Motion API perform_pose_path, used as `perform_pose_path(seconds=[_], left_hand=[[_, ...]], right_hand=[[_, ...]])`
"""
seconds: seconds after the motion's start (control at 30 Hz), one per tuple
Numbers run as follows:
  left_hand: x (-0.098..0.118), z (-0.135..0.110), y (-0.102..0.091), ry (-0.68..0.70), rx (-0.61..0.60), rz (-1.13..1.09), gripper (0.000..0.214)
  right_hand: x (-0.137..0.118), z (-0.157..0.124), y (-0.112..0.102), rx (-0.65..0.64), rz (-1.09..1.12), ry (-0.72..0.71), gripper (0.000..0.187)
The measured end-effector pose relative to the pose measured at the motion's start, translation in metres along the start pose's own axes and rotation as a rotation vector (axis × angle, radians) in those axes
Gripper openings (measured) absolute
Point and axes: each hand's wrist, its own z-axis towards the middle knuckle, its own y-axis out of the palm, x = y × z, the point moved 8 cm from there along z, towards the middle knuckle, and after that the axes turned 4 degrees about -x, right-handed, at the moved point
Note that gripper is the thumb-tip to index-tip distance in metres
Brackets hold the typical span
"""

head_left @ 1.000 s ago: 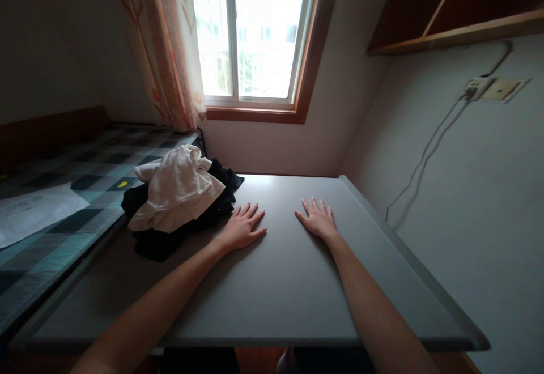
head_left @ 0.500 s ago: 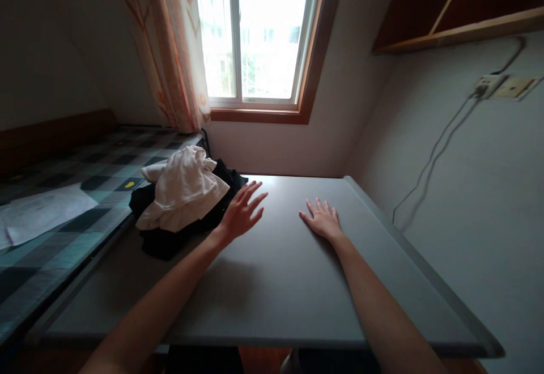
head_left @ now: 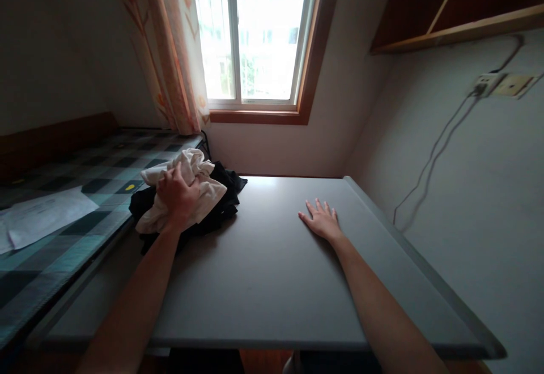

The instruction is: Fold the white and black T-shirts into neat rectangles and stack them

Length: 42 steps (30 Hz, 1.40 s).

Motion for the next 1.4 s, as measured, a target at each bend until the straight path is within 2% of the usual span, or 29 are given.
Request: perform_pose_path(seconds=[0.1,0.2,0.27,0.4,0.47,0.5,0.6,0.67,0.77,0.83,0.93,1.0,1.07,1.2,1.3,1.4], left_hand=[[0.0,0.002,-0.005,-0.004,0.046,-0.061,0.034],[0.013,0.005,-0.018,0.017,0.105,-0.138,0.029],[0.033,0.006,-0.029,0.063,0.136,-0.195,0.028],[0.094,0.008,-0.04,0.224,0.17,-0.365,0.028],[0.125,0.007,-0.029,0.286,0.11,-0.451,0.036],[0.14,0.005,-0.017,0.32,0.039,-0.475,0.041],[0.174,-0.015,0.041,0.422,-0.34,-0.429,0.052],[0.183,-0.039,0.076,0.493,-0.578,-0.388,0.053],[0.18,-0.074,0.108,0.572,-0.782,-0.323,0.052],[0.172,-0.095,0.122,0.626,-0.883,-0.253,0.056],[0.158,-0.12,0.136,0.68,-0.988,-0.143,0.065],[0.15,-0.128,0.141,0.689,-0.982,-0.111,0.065],[0.144,-0.13,0.143,0.673,-0.917,-0.111,0.058],[0.138,-0.128,0.143,0.618,-0.819,-0.134,0.03],[0.135,-0.121,0.143,0.511,-0.823,-0.204,0.02],[0.13,-0.113,0.14,0.38,-0.796,-0.337,0.024]], right_hand=[[0.0,0.0,0.0,-0.003,0.003,0.002,0.073],[-0.001,0.0,0.0,-0.001,0.016,0.001,0.073],[-0.001,-0.001,-0.001,0.006,0.026,-0.002,0.073],[-0.001,-0.002,-0.003,0.033,0.046,-0.019,0.071],[0.0,-0.001,-0.007,0.081,0.11,-0.04,0.067],[0.0,0.0,-0.011,0.113,0.182,-0.061,0.065],[0.006,0.005,-0.025,0.229,0.562,-0.124,0.066],[0.015,0.01,-0.03,0.28,0.836,-0.115,0.07],[0.027,0.015,-0.03,0.314,1.021,-0.048,0.071],[0.028,0.014,-0.029,0.338,0.978,-0.045,0.066],[0.019,0.009,-0.028,0.354,0.786,-0.102,0.052],[0.011,0.005,-0.027,0.354,0.655,-0.134,0.045],[0.006,0.002,-0.028,0.359,0.565,-0.138,0.04],[-0.003,-0.004,-0.031,0.325,0.567,-0.184,0.034],[-0.018,-0.01,-0.031,0.235,0.693,-0.341,0.047],[-0.028,-0.014,-0.029,0.213,0.723,-0.437,0.063]])
